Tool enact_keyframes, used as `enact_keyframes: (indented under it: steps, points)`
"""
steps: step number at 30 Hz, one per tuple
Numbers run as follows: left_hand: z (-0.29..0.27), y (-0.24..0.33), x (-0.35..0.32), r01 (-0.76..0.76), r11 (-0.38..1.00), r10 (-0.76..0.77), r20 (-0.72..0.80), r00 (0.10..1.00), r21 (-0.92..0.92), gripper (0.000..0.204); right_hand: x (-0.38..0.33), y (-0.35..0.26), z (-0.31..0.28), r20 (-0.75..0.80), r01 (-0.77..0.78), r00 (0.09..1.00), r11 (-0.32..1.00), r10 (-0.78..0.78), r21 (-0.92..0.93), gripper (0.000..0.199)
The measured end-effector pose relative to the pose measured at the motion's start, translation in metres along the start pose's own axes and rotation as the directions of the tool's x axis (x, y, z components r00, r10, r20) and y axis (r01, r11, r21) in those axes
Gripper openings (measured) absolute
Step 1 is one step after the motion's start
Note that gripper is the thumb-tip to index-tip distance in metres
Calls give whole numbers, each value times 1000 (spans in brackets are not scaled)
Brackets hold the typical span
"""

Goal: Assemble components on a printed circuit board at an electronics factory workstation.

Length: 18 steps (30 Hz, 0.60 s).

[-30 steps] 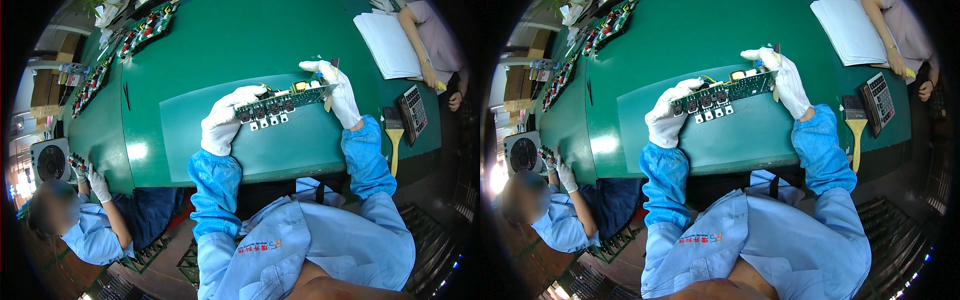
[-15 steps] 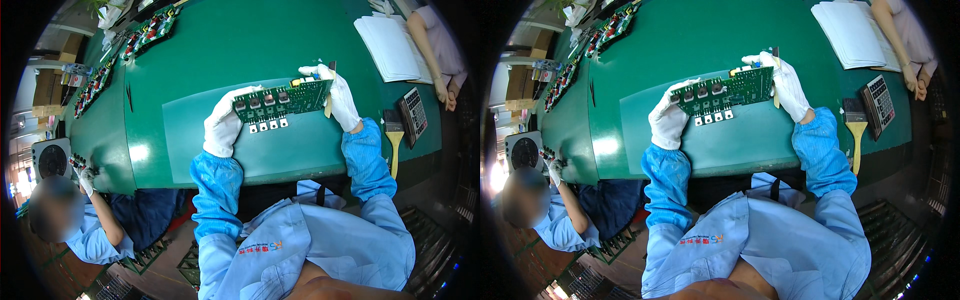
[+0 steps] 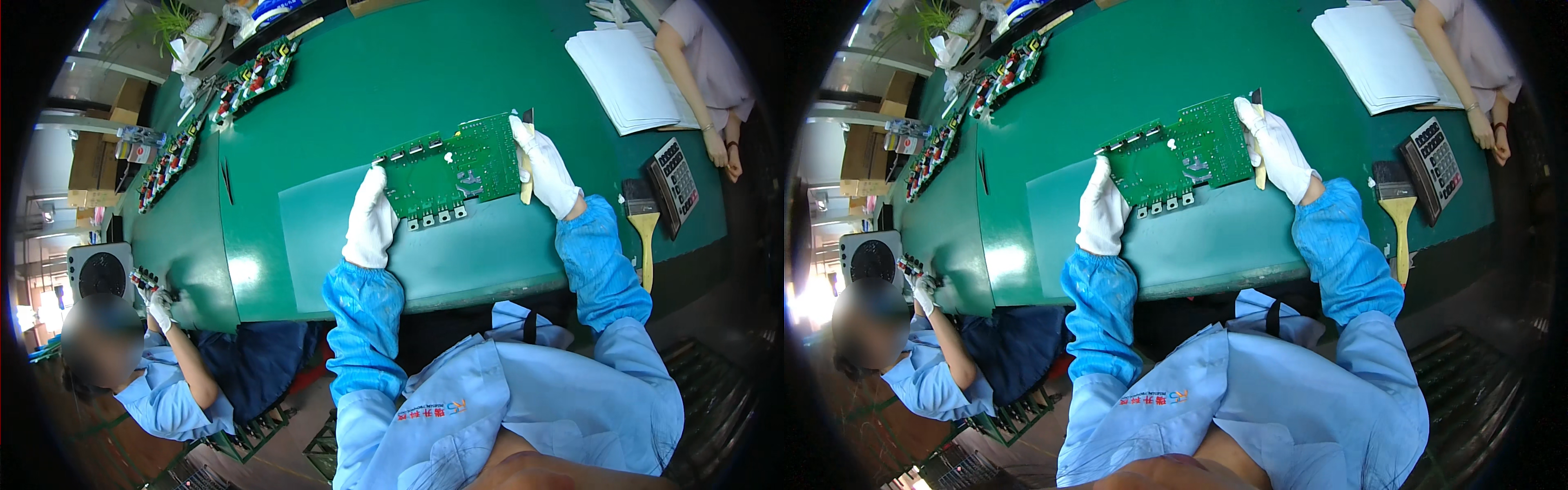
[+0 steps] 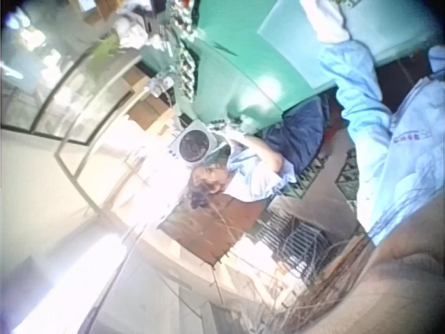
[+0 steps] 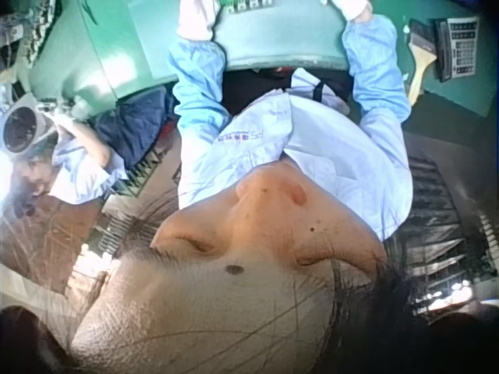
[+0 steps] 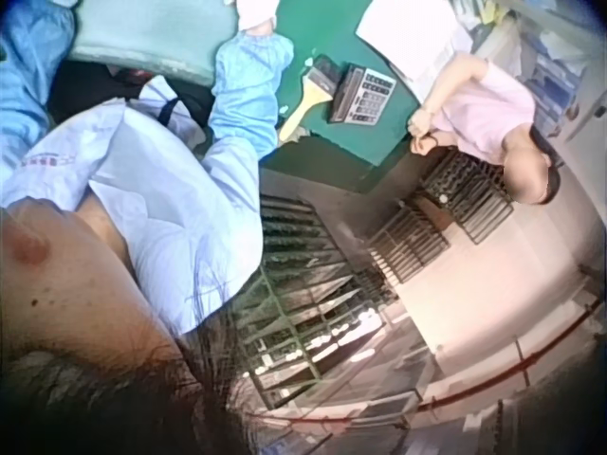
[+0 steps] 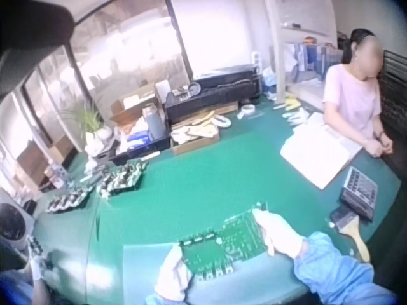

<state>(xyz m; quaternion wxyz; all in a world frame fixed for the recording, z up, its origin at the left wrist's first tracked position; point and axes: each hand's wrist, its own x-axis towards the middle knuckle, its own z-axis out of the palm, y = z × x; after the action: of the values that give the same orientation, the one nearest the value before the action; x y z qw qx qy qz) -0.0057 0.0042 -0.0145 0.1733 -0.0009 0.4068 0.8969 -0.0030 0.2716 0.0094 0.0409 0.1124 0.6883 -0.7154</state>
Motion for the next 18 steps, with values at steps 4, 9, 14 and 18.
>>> enact_keyframes:
  steps: [4,9,14,18]
  points:
    - [-5,-3,2,-1,999,1,3,1000,54,45,9,12,-11,99,-52,994,985,36,166,45]
    - [-7,-3,0,-3,994,11,-72,997,114,45,11,9,-15,234,-132,971,924,48,359,42]
    - [13,6,-3,103,993,-91,-190,978,57,46,11,11,-19,295,-269,943,872,152,410,48]
    - [5,7,-2,81,995,-71,-149,986,60,47,15,15,-17,265,-246,952,902,155,356,50]
